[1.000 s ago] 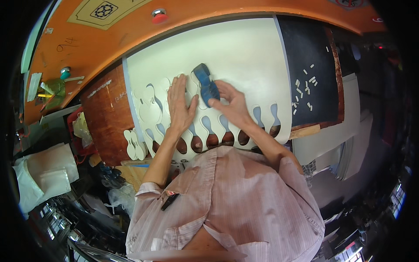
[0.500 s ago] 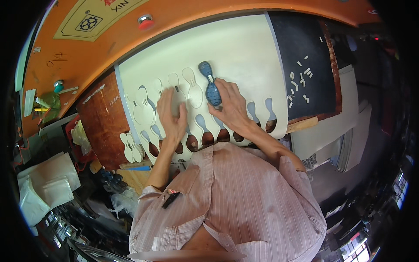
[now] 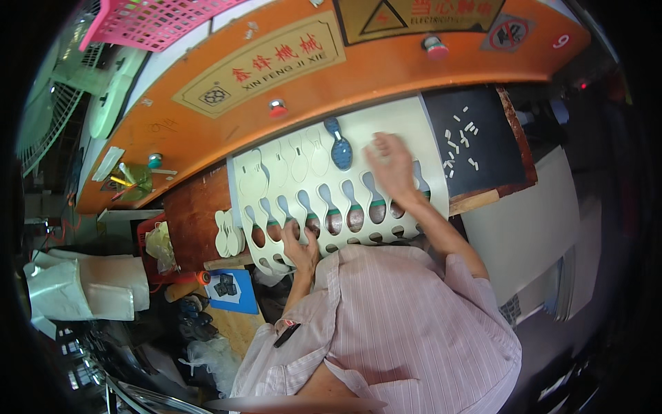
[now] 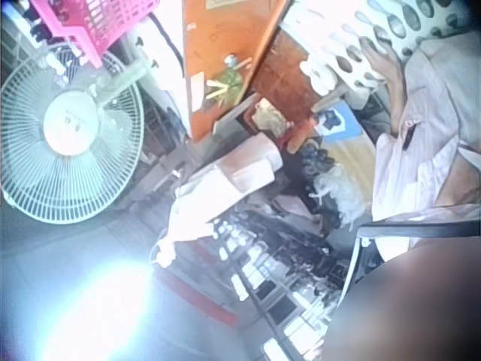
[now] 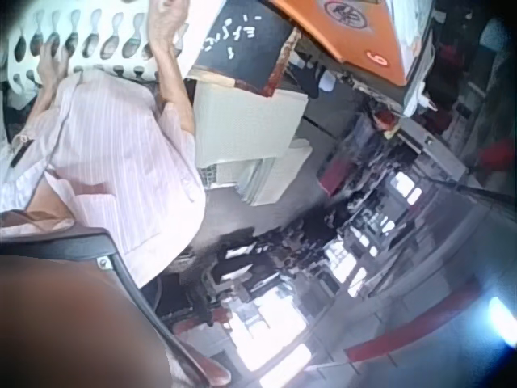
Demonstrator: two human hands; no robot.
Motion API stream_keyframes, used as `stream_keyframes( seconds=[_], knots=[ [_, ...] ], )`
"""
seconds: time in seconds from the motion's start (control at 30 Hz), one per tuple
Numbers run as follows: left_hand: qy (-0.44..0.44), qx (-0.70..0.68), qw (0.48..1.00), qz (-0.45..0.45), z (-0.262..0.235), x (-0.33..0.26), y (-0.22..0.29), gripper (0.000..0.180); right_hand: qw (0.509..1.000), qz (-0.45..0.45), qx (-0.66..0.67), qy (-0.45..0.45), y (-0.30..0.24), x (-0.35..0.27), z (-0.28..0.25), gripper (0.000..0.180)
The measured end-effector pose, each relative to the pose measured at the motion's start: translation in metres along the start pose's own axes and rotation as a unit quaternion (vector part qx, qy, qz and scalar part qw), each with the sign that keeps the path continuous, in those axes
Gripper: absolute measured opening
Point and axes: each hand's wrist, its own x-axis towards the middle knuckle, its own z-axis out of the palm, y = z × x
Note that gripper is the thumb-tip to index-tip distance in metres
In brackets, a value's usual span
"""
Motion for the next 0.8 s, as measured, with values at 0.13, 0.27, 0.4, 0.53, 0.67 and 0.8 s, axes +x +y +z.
stream_keyframes(
  seconds=[0.13,0.27,0.4,0.53,0.67,0.8],
  knots=[
    [-0.023,-0.027,0.999,-0.029,0.005,0.016,0.013,0.033,0.976,-0.113,0.036,0.183,-0.028,0.041,-0.083,0.015],
    [-0.034,0.036,0.999,-0.009,0.007,0.04,0.043,0.033,0.971,-0.151,-0.011,0.185,-0.062,0.097,-0.136,0.024],
    [-0.039,0.004,0.999,0.001,0.015,0.084,0.054,0.031,0.987,-0.115,-0.007,0.116,-0.053,0.097,-0.162,0.022],
    [-0.024,-0.009,1.0,-0.005,0.044,0.136,0.054,0.031,0.991,-0.054,-0.051,0.112,-0.011,0.082,-0.162,0.021],
    [-0.023,0.03,0.999,-0.038,0.061,0.154,0.046,0.03,0.977,0.015,-0.158,0.143,0.034,0.062,-0.141,0.035],
    [-0.029,0.022,0.999,-0.027,0.069,0.162,0.035,0.03,0.981,0.105,-0.1,0.126,0.067,0.055,-0.12,0.046]
  ],
)
